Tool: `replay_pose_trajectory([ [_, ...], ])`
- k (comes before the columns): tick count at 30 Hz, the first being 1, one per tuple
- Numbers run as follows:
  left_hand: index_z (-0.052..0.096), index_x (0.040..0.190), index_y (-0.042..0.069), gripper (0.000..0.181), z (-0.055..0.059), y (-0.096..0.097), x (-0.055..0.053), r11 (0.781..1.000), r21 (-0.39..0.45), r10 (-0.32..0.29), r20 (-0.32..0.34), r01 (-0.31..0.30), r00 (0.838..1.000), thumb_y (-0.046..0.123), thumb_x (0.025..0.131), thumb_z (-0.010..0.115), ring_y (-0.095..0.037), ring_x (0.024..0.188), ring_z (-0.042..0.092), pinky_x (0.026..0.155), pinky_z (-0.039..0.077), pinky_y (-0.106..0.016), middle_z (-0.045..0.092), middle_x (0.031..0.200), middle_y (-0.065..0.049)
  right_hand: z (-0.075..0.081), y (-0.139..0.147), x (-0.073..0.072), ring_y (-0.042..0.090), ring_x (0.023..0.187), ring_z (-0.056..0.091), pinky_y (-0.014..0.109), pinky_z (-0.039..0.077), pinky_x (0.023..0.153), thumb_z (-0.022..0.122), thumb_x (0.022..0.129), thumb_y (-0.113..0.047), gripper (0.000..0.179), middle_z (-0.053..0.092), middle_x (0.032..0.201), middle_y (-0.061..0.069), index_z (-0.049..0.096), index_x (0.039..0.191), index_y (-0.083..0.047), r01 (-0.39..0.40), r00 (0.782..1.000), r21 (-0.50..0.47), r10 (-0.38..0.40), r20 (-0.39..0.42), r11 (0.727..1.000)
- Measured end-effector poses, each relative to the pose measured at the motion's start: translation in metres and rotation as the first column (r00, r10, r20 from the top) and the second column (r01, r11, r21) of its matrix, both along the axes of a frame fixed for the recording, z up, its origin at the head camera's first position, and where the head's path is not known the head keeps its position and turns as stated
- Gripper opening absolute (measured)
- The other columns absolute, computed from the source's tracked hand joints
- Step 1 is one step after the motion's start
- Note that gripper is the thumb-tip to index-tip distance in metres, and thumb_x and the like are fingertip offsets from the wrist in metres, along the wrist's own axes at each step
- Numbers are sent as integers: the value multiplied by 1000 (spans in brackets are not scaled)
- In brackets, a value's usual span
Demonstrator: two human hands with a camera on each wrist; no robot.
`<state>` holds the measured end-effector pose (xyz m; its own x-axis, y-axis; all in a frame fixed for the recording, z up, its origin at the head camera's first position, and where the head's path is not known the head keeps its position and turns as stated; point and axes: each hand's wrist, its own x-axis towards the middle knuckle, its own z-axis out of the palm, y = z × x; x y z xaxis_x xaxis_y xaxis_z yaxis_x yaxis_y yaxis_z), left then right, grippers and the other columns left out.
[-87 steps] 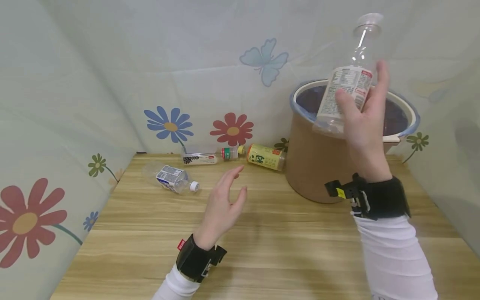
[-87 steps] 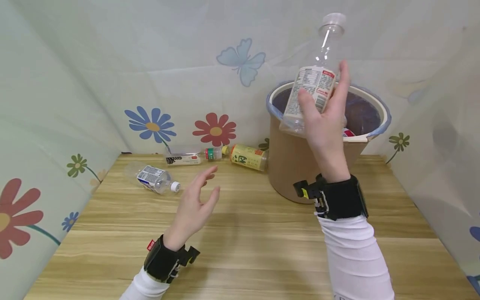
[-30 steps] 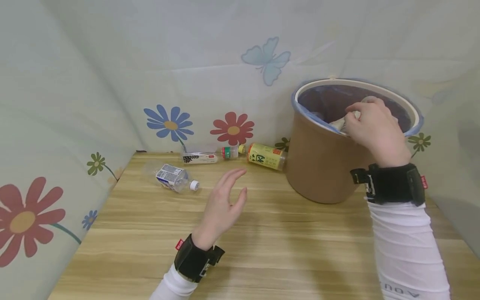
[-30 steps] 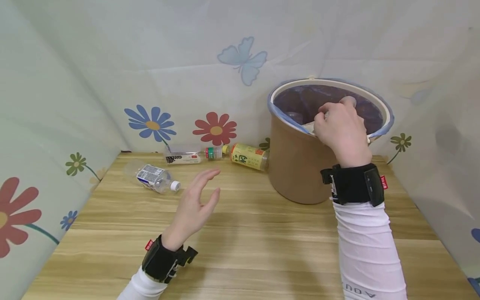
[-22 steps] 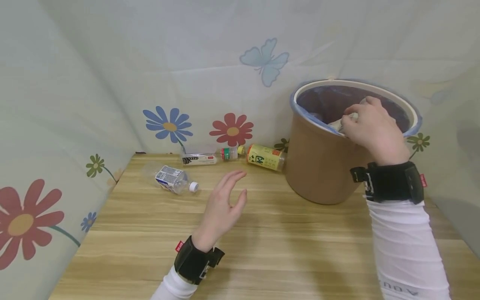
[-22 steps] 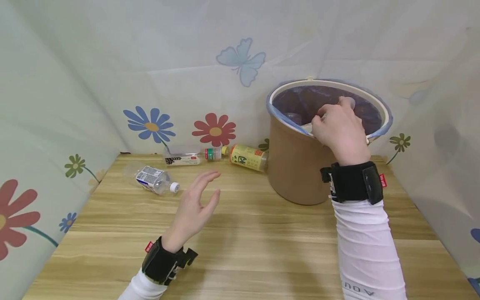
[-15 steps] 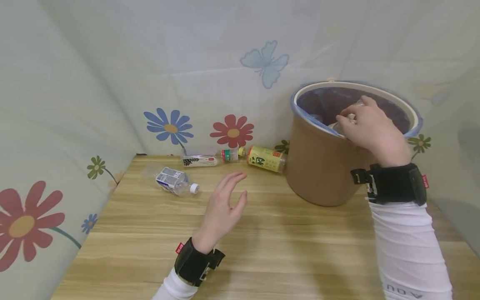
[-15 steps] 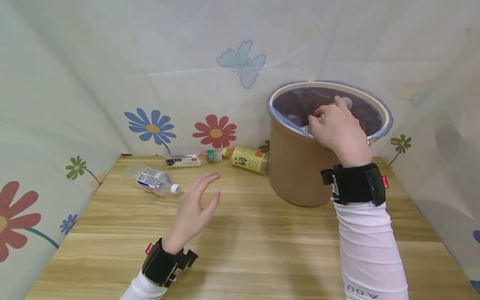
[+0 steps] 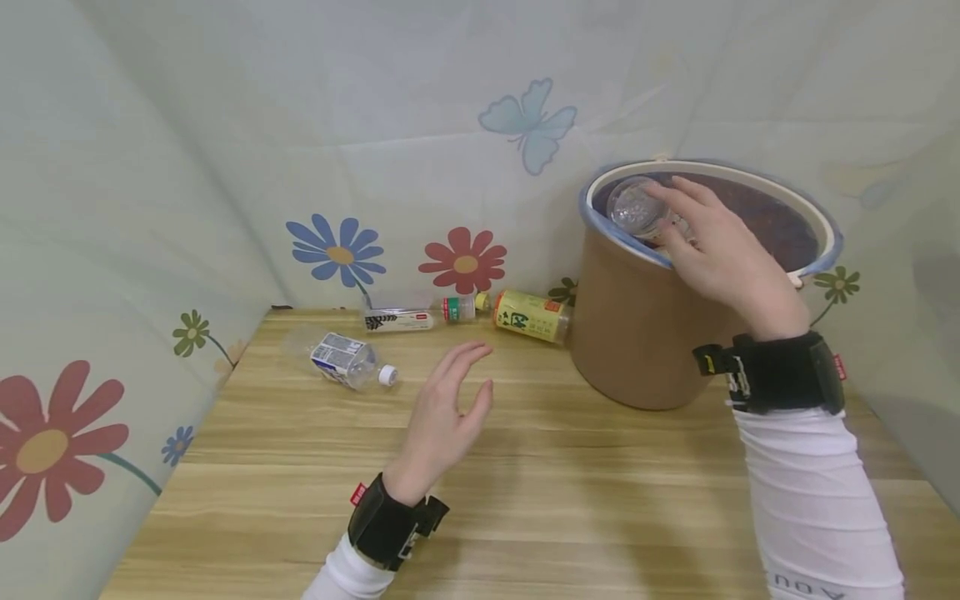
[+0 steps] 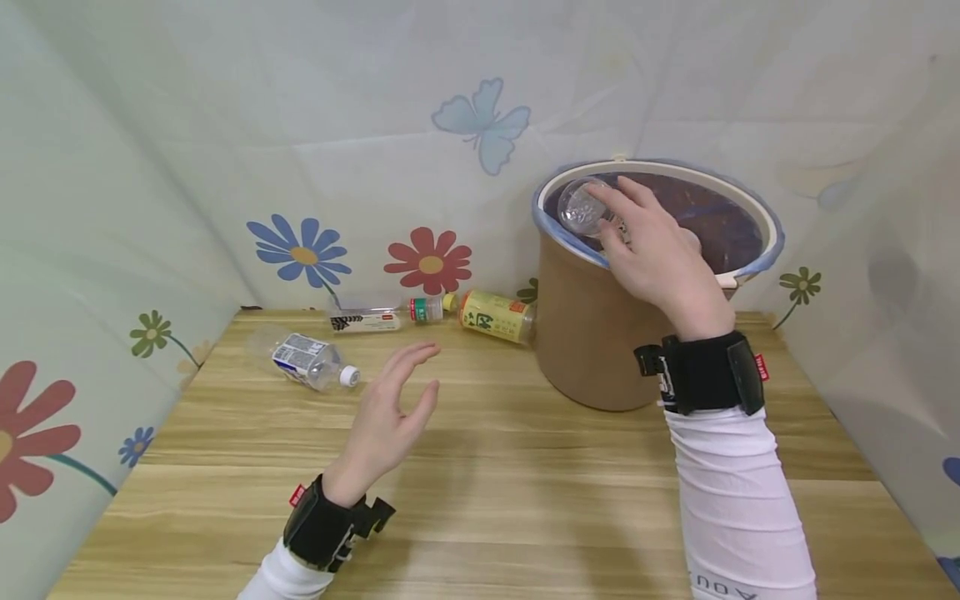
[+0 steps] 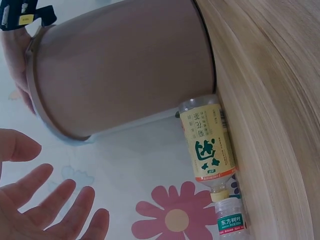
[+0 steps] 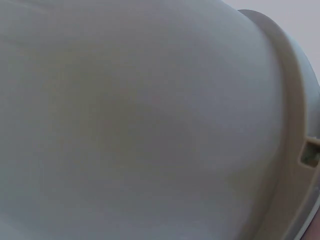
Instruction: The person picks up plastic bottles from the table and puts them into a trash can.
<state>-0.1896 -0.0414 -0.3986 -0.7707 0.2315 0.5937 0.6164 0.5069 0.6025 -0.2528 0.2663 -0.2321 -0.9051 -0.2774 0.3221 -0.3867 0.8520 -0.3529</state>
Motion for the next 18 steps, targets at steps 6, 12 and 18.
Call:
replay_pose_trajectory([
  [6,54,130,9,39,0,0,0,1000,-7,0,-7,0,1000,13,91,56,-17,121,48,101,42,-38,52,133,-4,3,-2,-1,50,137,11,71,16,101,21,102,-40,59,1,157,19,21,151,-8,58,986,93,-71,153,994],
  [12,54,129,8,39,0,-1,0,1000,-8,3,-12,-3,1000,13,90,57,-17,121,48,100,43,-38,52,133,-5,5,-5,-2,47,137,14,68,17,103,19,101,-39,60,14,155,22,17,151,-6,108,985,50,-114,130,993],
  [18,54,129,9,39,0,-2,-1,1000,-11,5,-7,-5,1000,13,91,56,-17,121,48,101,42,-38,51,133,-4,0,-10,2,39,125,40,57,32,95,27,100,-29,49,51,128,22,63,116,0,89,994,-130,-96,-55,988],
])
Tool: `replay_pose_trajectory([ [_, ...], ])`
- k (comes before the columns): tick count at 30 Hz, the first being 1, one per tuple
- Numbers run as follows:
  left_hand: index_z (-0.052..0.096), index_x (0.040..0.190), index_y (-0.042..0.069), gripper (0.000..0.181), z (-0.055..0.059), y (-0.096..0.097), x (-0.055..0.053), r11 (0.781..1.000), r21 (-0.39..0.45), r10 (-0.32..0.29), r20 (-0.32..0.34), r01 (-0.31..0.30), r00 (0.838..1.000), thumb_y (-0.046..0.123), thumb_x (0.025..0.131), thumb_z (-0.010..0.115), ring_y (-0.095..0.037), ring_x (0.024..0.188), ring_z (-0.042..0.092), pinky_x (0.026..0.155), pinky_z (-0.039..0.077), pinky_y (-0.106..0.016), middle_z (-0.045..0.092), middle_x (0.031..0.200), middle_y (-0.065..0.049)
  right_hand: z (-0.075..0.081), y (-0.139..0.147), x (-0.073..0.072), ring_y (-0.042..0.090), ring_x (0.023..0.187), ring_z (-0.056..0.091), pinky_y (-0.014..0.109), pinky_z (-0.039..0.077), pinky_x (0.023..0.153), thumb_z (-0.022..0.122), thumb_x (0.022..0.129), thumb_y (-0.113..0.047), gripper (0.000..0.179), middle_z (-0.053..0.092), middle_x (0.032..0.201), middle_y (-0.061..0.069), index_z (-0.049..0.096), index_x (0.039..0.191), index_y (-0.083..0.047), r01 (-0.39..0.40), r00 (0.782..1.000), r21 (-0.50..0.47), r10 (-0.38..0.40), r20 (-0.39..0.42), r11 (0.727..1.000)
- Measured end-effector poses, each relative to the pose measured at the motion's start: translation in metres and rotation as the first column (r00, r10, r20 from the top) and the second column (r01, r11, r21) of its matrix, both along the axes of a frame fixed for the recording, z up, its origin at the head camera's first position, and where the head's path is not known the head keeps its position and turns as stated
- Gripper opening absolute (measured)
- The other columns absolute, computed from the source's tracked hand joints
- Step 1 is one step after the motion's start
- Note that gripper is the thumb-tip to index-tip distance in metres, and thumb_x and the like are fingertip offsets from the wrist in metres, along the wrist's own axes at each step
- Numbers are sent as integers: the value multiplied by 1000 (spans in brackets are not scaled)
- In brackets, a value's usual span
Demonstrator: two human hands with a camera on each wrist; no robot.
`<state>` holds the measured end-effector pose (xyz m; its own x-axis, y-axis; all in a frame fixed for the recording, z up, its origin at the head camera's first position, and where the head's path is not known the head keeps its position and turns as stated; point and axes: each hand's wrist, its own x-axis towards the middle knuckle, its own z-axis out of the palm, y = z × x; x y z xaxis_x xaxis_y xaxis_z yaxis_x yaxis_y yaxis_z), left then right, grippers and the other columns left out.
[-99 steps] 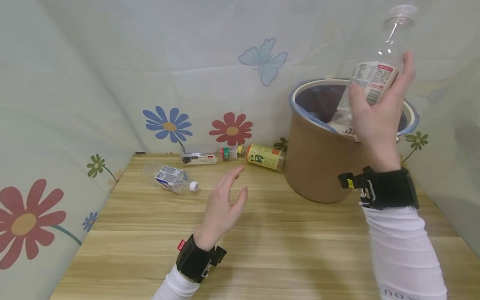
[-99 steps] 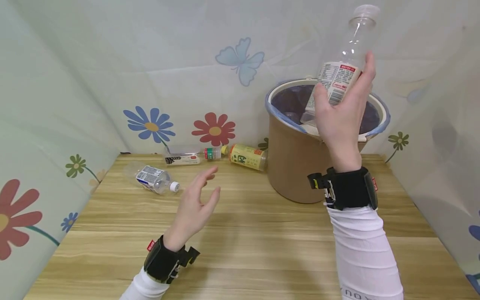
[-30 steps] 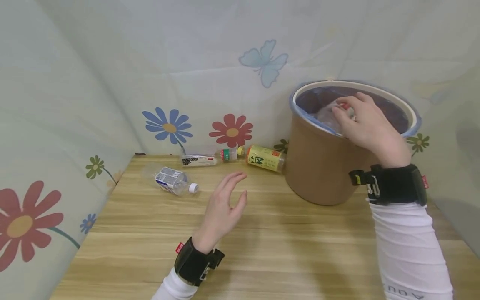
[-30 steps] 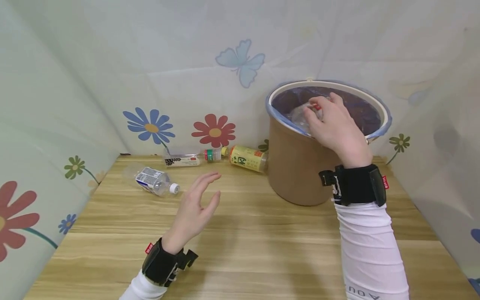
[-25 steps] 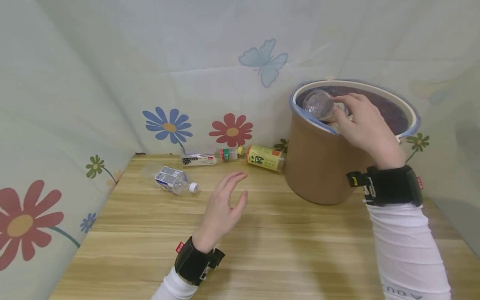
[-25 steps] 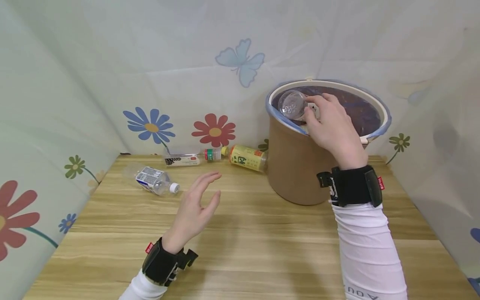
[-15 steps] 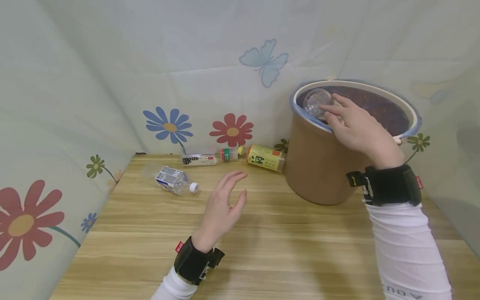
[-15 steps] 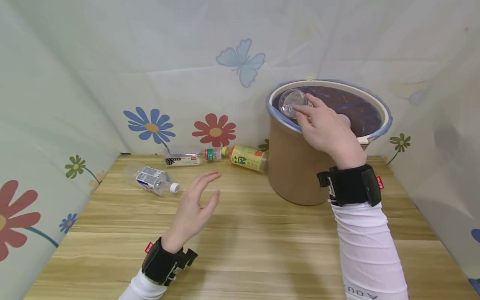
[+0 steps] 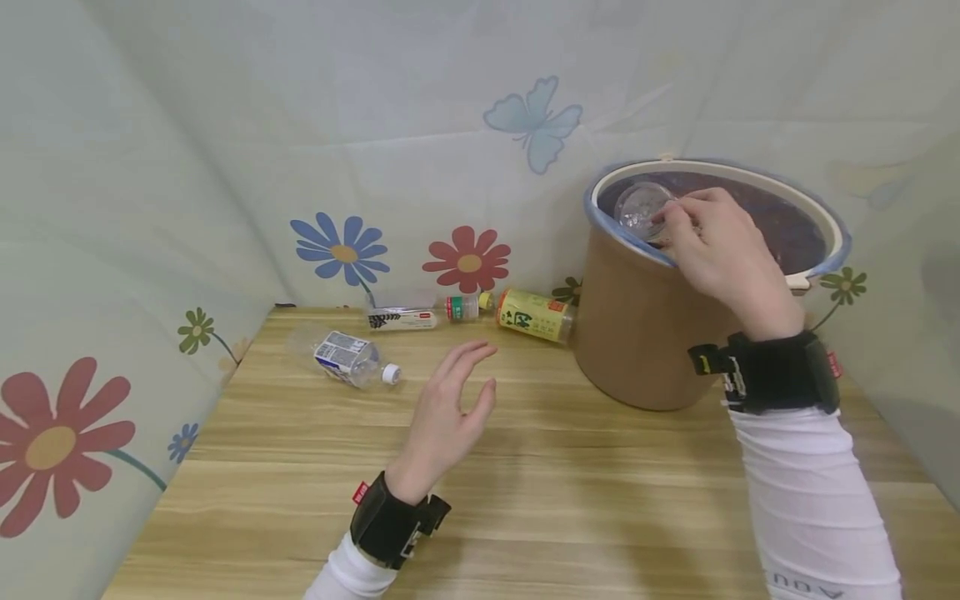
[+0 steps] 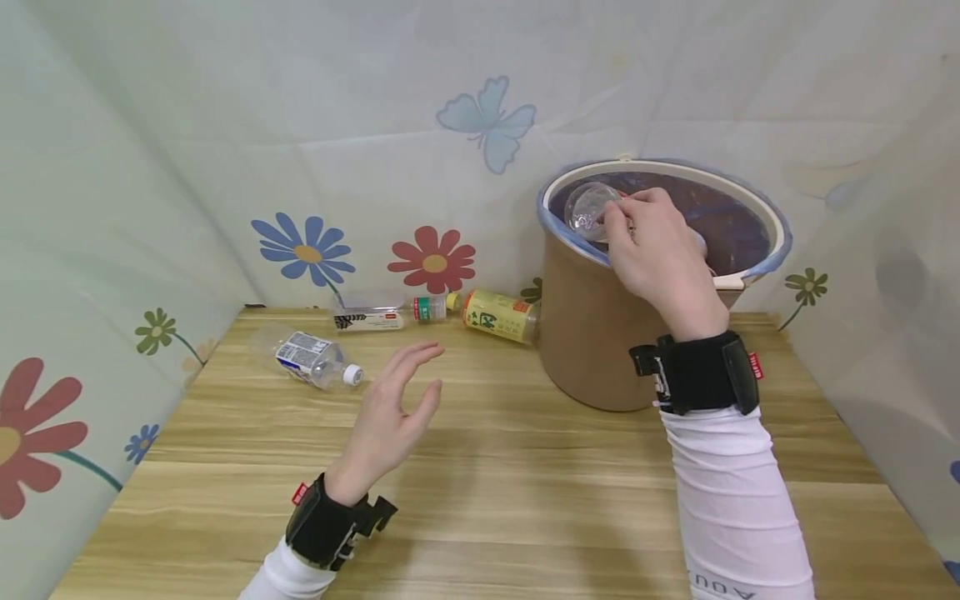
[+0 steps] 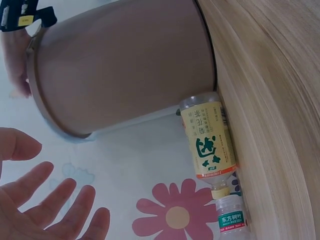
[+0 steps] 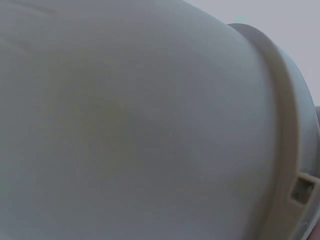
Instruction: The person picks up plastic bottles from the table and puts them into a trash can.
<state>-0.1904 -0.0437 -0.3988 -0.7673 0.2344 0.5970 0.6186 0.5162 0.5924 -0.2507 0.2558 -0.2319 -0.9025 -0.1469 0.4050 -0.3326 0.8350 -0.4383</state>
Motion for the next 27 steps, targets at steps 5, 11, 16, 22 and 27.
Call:
replay_pose_trajectory([
  [5,54,129,9,39,1,-3,-1,1000,8,8,-9,-8,1000,13,90,57,-18,122,48,101,42,-39,51,134,-6,-5,-6,7,31,104,51,48,38,86,36,98,-26,42,58,115,17,66,111,-1,59,979,-168,-90,-183,984],
  [11,56,127,9,37,0,-14,-8,999,8,47,-22,-47,999,12,90,57,-22,122,49,99,43,-42,51,133,-7,-20,-30,20,4,70,54,17,38,61,47,94,-12,27,66,89,12,69,104,0,-53,907,-363,-107,-408,930],
  [16,60,122,6,33,-1,-33,-19,991,-16,129,-80,-131,988,9,89,58,-28,120,50,97,44,-46,53,131,-11,-44,-58,34,5,64,54,14,41,56,50,89,5,19,63,76,16,68,96,8,-267,845,-461,-24,-534,846],
  [22,61,119,2,33,-5,-60,-31,959,-71,267,-107,-276,958,6,87,60,-33,116,50,96,42,-50,54,128,-16,-86,-84,43,13,69,56,16,45,63,50,85,14,19,64,79,14,66,94,7,-326,868,-482,55,-494,814],
  [27,60,119,2,34,-11,-82,-39,916,-118,375,-94,-385,922,9,86,60,-39,113,50,94,39,-55,53,128,-20,-123,-94,45,16,74,59,16,48,67,54,85,10,18,66,85,10,67,96,2,-303,904,-455,101,-415,838],
])
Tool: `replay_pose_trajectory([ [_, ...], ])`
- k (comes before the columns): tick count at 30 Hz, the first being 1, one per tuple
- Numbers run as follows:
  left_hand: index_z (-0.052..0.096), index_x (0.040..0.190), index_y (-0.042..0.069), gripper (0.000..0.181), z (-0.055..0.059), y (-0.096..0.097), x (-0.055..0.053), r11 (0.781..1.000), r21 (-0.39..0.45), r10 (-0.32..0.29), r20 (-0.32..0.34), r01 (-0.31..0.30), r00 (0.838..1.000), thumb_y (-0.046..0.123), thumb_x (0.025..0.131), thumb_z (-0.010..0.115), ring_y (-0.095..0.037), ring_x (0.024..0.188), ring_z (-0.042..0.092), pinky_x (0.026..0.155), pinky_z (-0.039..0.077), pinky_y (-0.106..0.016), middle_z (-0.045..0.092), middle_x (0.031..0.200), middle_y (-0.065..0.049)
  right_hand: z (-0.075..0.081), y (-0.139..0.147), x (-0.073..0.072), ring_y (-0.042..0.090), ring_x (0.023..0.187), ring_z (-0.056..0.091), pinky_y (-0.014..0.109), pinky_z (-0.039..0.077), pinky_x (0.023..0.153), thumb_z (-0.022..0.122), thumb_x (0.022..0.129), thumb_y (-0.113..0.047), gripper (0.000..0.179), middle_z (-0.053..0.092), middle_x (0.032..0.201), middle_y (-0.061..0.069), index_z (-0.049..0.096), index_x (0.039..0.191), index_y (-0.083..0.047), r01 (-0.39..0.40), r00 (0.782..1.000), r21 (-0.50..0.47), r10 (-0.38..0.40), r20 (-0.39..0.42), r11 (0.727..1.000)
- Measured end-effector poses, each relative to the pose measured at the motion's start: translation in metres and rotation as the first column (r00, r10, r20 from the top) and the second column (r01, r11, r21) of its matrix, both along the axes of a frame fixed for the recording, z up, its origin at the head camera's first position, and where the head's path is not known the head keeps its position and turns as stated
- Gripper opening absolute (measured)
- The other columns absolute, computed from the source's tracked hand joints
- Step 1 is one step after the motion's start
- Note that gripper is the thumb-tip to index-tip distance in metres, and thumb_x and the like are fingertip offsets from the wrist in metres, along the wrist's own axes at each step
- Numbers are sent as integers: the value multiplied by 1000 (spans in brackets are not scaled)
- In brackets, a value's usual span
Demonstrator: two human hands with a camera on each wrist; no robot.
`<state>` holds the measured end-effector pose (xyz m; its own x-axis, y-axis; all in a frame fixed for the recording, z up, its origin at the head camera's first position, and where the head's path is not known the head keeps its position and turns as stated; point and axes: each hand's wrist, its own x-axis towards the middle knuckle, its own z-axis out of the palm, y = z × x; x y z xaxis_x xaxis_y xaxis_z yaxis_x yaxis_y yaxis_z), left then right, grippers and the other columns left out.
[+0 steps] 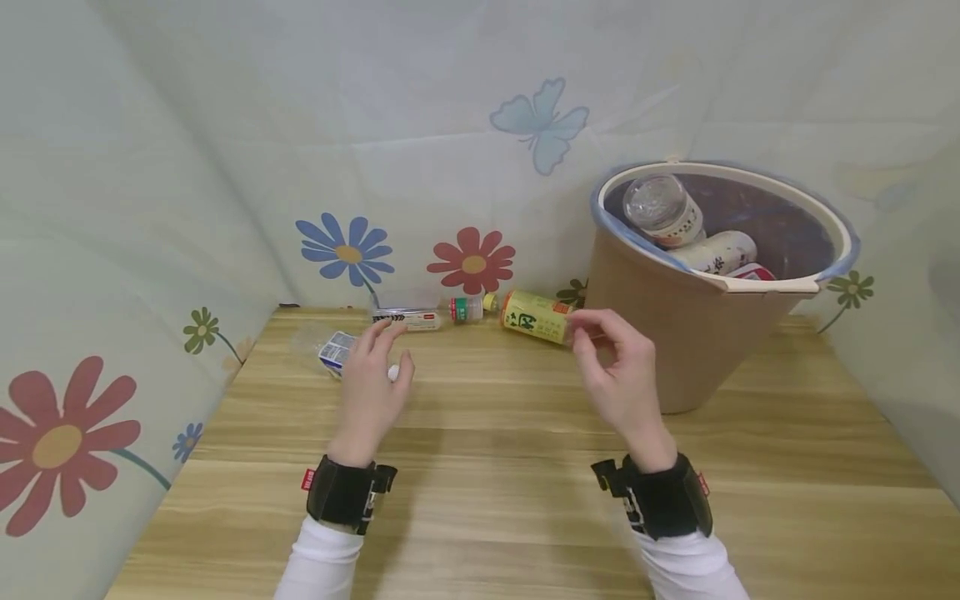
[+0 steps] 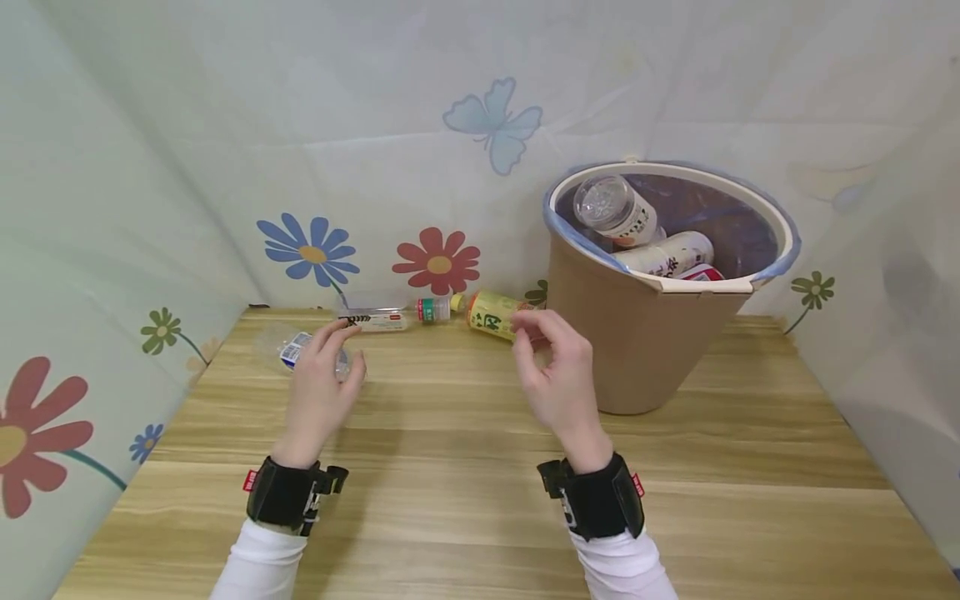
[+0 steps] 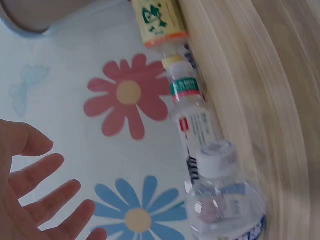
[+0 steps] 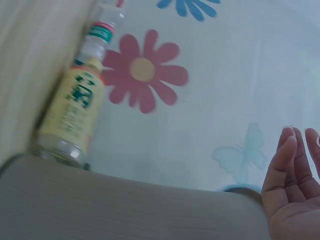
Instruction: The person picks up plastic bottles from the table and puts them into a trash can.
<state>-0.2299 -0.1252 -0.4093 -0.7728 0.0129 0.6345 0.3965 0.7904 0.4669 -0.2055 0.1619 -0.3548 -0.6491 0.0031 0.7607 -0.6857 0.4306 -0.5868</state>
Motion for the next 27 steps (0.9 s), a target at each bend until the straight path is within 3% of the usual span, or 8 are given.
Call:
replay_pose_trajectory([
  [6,59,120,0,36,-10,-19,-9,994,-20,107,46,-106,993,11,86,58,-43,117,43,98,33,-57,51,130,-24,-23,-7,1,19,81,62,25,53,68,57,87,5,18,67,92,8,67,99,-3,-41,998,69,37,56,997],
  [10,58,120,0,36,-19,-29,-16,984,-51,174,80,-171,981,14,88,58,-46,121,39,100,31,-59,49,131,-25,-25,-13,2,18,83,62,32,55,68,57,88,4,20,65,93,6,67,102,-5,-72,994,93,64,88,993],
  [15,55,125,4,41,-28,-38,-21,969,-78,246,185,-236,951,25,90,57,-48,126,31,96,30,-66,41,138,-25,-17,-20,9,19,82,62,36,55,68,57,86,9,21,65,93,7,67,101,-3,-75,992,110,63,109,991],
  [21,49,134,7,50,-38,-48,-23,966,-90,258,294,-242,920,31,91,54,-52,131,20,98,22,-71,29,147,-24,4,-27,25,22,80,61,37,55,67,56,82,14,22,64,89,10,66,97,2,-51,992,114,37,118,992],
  [27,44,140,11,54,-44,-50,-25,967,-149,249,372,-207,894,36,93,51,-55,133,13,99,19,-74,21,151,-25,8,-27,26,23,80,61,40,54,66,56,82,15,21,63,88,12,66,96,3,-54,991,114,40,124,992],
])
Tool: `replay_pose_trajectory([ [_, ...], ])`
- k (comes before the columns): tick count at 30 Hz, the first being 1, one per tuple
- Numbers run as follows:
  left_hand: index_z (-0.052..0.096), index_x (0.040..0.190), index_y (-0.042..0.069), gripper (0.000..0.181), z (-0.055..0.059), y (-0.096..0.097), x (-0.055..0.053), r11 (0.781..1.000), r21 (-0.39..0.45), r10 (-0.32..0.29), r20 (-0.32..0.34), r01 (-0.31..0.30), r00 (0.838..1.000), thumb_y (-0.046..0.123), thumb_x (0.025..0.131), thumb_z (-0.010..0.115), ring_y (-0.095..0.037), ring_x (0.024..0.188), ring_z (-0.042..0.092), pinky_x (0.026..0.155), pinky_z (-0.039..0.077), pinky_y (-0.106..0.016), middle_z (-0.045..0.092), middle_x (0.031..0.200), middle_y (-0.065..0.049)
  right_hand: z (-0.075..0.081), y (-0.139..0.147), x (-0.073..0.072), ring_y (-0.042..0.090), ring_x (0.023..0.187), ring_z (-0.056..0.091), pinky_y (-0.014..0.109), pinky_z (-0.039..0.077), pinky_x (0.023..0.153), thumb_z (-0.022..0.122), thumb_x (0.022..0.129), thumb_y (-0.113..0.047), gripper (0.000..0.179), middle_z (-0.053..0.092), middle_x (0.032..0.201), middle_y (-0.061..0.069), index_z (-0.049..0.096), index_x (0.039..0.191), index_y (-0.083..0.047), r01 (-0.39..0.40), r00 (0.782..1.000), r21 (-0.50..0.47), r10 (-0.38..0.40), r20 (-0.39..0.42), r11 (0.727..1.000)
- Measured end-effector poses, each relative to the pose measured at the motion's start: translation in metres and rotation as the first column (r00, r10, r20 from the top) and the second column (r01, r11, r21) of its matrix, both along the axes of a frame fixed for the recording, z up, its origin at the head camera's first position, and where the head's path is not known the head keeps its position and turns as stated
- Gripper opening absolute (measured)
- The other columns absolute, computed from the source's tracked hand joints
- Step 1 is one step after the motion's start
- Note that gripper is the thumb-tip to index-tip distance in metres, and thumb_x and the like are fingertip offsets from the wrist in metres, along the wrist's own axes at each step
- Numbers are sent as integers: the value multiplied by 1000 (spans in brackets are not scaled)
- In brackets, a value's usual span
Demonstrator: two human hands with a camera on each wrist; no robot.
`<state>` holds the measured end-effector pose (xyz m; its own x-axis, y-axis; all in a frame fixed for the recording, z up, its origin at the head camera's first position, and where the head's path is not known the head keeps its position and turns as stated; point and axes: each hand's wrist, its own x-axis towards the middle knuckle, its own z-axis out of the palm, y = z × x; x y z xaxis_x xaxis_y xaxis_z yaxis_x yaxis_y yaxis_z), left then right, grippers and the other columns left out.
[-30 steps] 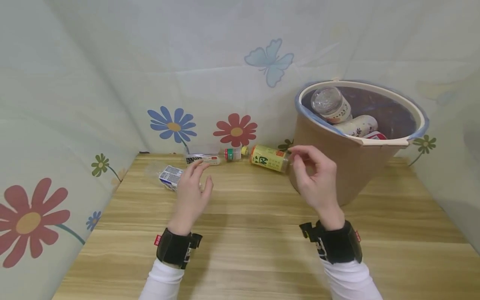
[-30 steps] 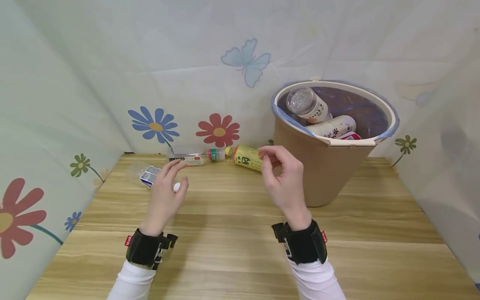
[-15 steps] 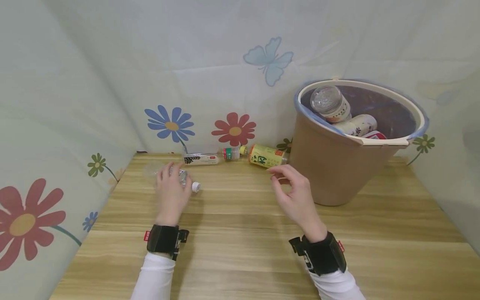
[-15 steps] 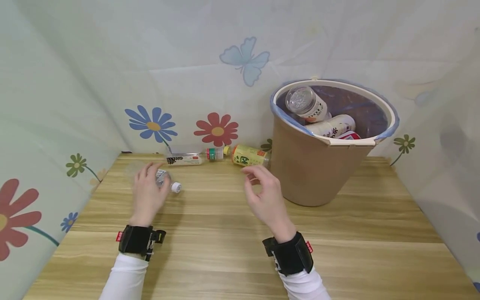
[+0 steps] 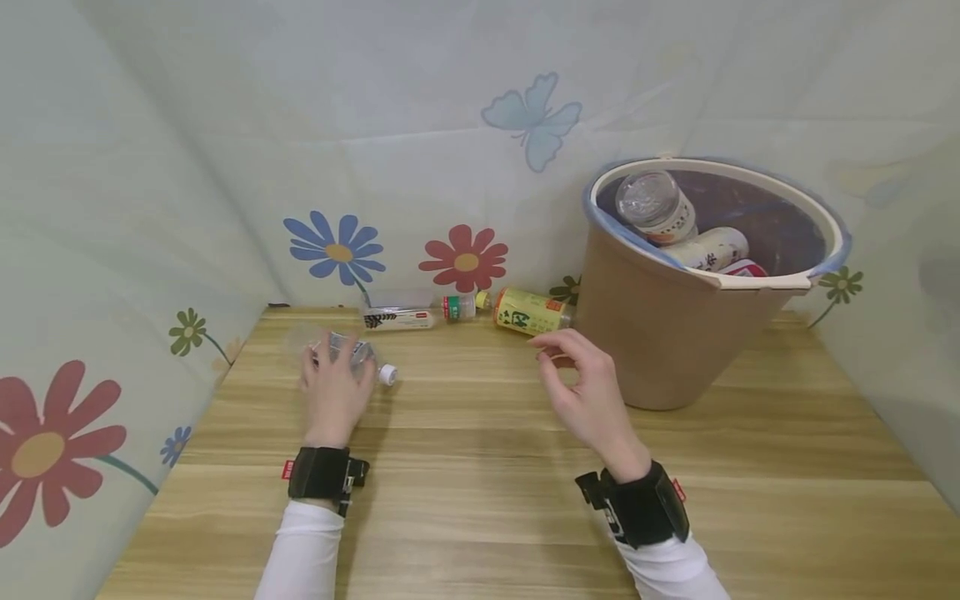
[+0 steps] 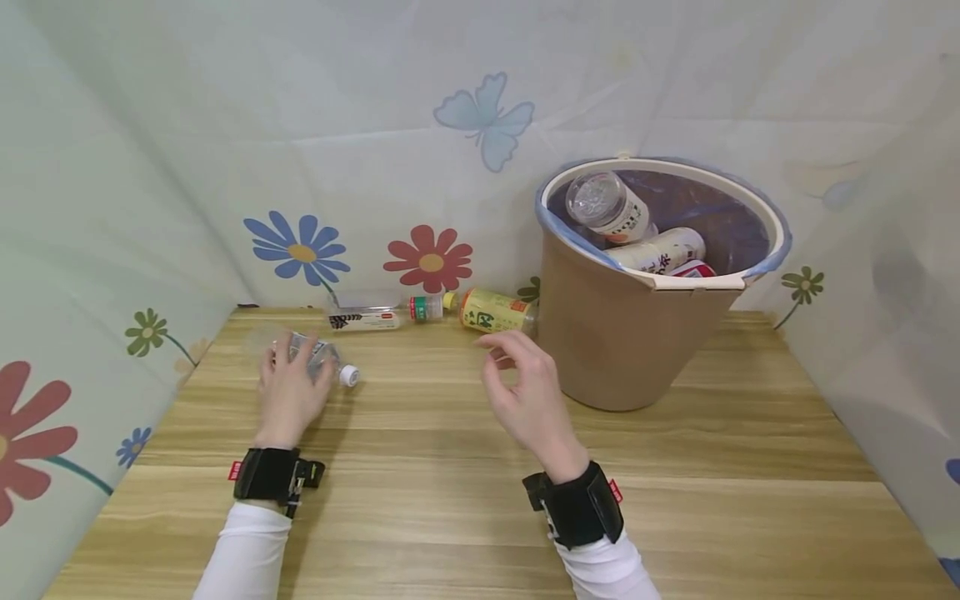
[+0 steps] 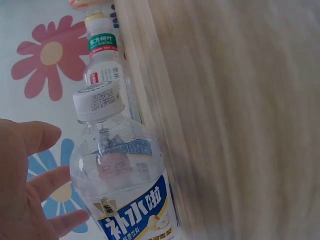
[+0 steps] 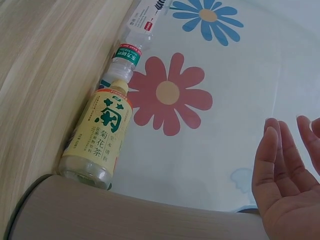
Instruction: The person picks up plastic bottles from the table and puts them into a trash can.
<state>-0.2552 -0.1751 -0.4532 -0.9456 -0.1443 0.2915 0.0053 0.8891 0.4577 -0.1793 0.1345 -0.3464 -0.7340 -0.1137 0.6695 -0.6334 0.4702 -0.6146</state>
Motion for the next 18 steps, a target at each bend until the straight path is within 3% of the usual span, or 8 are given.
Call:
replay_pose_trajectory([
  [14,40,143,12,57,8,0,4,998,-31,-48,143,53,989,41,95,48,-56,134,6,98,18,-75,17,152,-27,0,6,-4,24,80,62,32,54,67,56,82,15,20,65,90,13,66,95,4,7,1000,3,-7,6,1000],
  [18,41,143,13,56,12,1,7,996,-39,-70,179,79,981,40,95,50,-56,134,7,98,18,-75,18,152,-26,0,8,-4,26,81,62,37,55,68,56,83,14,19,65,91,16,66,96,4,-2,1000,-5,2,21,1000],
])
